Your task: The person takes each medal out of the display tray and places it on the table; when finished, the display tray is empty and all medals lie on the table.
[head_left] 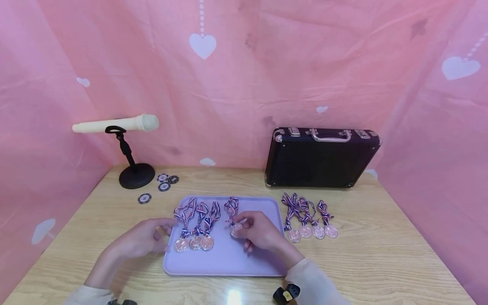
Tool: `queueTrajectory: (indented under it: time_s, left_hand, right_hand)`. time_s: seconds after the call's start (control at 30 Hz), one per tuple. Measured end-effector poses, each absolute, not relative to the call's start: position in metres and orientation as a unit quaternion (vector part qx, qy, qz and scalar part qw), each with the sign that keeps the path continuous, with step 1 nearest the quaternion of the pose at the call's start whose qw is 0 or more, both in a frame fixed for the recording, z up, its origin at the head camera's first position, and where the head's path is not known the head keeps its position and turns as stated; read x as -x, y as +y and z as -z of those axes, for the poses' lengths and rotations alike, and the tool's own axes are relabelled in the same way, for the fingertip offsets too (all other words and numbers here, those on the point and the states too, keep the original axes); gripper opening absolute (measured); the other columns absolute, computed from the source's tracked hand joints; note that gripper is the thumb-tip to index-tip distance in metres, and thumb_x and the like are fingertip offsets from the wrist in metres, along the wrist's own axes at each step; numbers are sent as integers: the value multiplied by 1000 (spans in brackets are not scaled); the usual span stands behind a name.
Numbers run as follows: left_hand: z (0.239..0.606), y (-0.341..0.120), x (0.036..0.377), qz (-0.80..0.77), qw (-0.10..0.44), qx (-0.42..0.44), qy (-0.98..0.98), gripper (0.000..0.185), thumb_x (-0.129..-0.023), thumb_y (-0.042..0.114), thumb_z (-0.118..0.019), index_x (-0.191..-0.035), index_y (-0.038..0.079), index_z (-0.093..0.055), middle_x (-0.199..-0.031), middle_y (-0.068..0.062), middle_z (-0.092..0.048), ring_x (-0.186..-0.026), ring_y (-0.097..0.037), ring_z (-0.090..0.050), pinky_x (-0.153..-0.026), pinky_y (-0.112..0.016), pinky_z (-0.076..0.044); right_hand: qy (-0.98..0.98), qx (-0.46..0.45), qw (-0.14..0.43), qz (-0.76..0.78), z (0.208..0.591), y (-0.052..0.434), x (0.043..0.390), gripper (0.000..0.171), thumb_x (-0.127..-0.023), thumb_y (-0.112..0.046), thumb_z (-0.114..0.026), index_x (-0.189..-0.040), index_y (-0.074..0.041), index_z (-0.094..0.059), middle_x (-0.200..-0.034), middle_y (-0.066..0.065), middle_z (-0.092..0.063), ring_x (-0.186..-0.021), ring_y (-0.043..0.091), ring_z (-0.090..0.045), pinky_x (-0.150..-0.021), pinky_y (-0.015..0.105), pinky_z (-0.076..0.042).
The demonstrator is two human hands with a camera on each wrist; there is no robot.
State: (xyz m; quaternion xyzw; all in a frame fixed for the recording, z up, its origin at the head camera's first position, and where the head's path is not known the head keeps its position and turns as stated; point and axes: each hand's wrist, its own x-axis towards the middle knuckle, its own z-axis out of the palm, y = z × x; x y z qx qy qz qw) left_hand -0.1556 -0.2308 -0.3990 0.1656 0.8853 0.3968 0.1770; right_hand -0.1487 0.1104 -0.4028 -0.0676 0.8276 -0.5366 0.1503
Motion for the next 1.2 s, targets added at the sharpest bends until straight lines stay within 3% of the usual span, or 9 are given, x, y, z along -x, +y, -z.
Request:
queueTrajectory:
  time_s: [0.53, 0.83, 1.2]
  left_hand:
    - [400, -229, 156, -389, 183, -151, 890, 65, -84, 3, -85, -145, 6, -62, -111, -7, -65, -87, -20, -62, -69, -29, -54]
    - [399, -230, 157, -390, 183, -149, 890, 66, -84, 3, -85, -146, 4, -61, -112, -7, -66, -87, -20, -61, -69, -28, -54]
    - [398, -230, 156, -388, 184, -150, 891, 66, -84, 4, -85, -146, 5, -61, -112, -7, -65, -88, -20, -61, -69, -28, -54]
  right_hand:
    - [837, 53, 111, 533, 386, 136, 147, 37, -93, -6, -76, -130, -3, -70, -76, 9, -61, -45, 12, -55, -45, 25, -48]
    - [846, -3, 89, 526, 374, 165, 143, 36, -94, -5, -74, -130, -10, -72, -82, 14, -62, -48, 14, -54, -46, 27, -47]
    - [859, -24, 61, 508, 359, 212, 135, 43, -96, -9, -73, -139, -8, -66, -83, 14, -62, -53, 16, -58, -47, 28, -49]
